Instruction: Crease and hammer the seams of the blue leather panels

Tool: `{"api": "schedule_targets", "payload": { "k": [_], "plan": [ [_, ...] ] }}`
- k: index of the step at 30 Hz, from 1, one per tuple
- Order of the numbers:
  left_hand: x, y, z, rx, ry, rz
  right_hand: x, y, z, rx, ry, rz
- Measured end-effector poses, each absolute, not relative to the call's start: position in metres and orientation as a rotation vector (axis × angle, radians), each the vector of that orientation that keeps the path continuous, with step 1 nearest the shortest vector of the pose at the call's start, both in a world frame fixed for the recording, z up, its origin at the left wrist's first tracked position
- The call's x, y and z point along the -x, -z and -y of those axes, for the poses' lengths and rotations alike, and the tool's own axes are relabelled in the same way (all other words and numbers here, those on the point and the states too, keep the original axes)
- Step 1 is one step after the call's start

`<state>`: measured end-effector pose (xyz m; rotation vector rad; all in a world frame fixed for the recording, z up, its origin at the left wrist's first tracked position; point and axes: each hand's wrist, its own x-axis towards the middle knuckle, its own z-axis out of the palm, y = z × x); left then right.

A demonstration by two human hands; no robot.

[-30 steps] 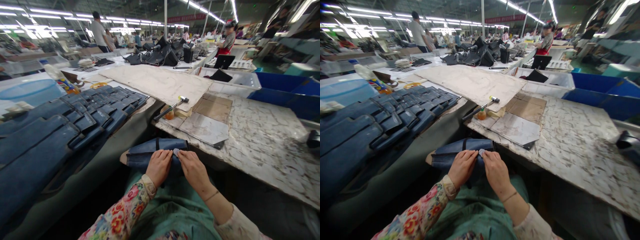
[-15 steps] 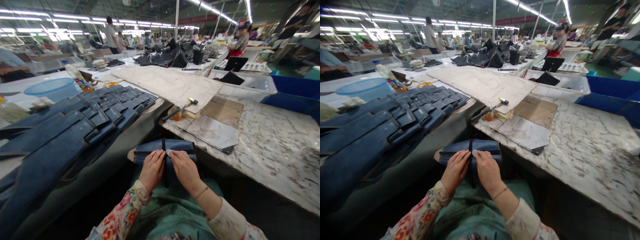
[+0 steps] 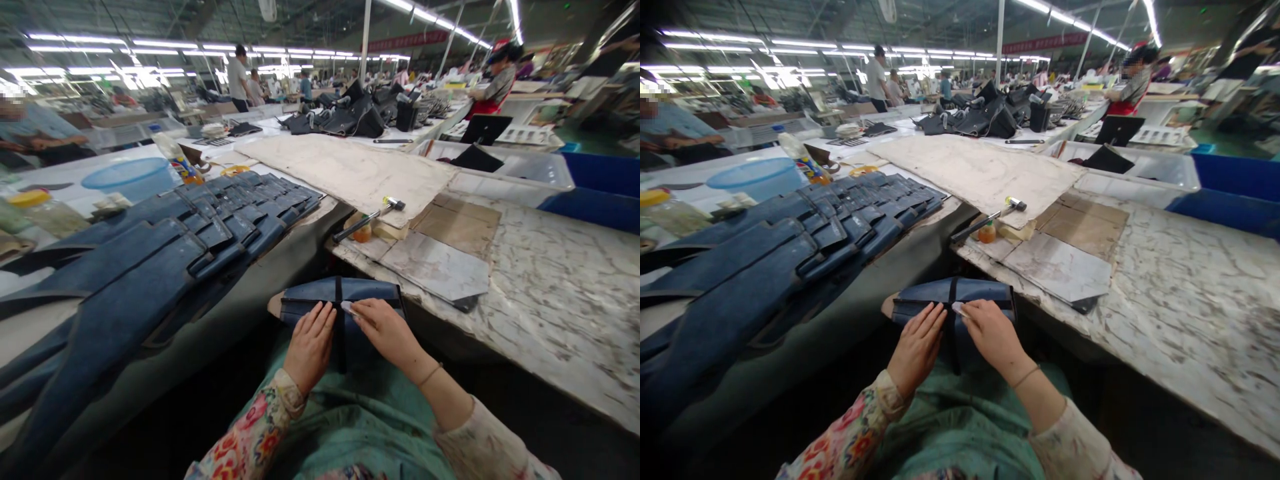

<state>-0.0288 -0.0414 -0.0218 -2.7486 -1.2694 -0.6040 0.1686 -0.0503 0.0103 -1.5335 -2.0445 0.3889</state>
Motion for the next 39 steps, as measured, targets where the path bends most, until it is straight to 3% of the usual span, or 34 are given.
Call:
{"api": "schedule_targets", "payload": {
  "k": [12,26,39],
  "plan": [
    [0.008,-0.011,0.020,2.788,0.567,1.636,-0.180,-0.031,0.018,1.456,-0.744,2.125],
    [0.015,0.000,0.019,2.906,0.497,1.392,-0.175,-0.027,0.031,1.447,-0.500,2.279],
    [0.014,0.000,0.015,2.901,0.460,1.407,-0.147,-0.031,0.024,1.719,-0.225,2.321]
  ]
}}
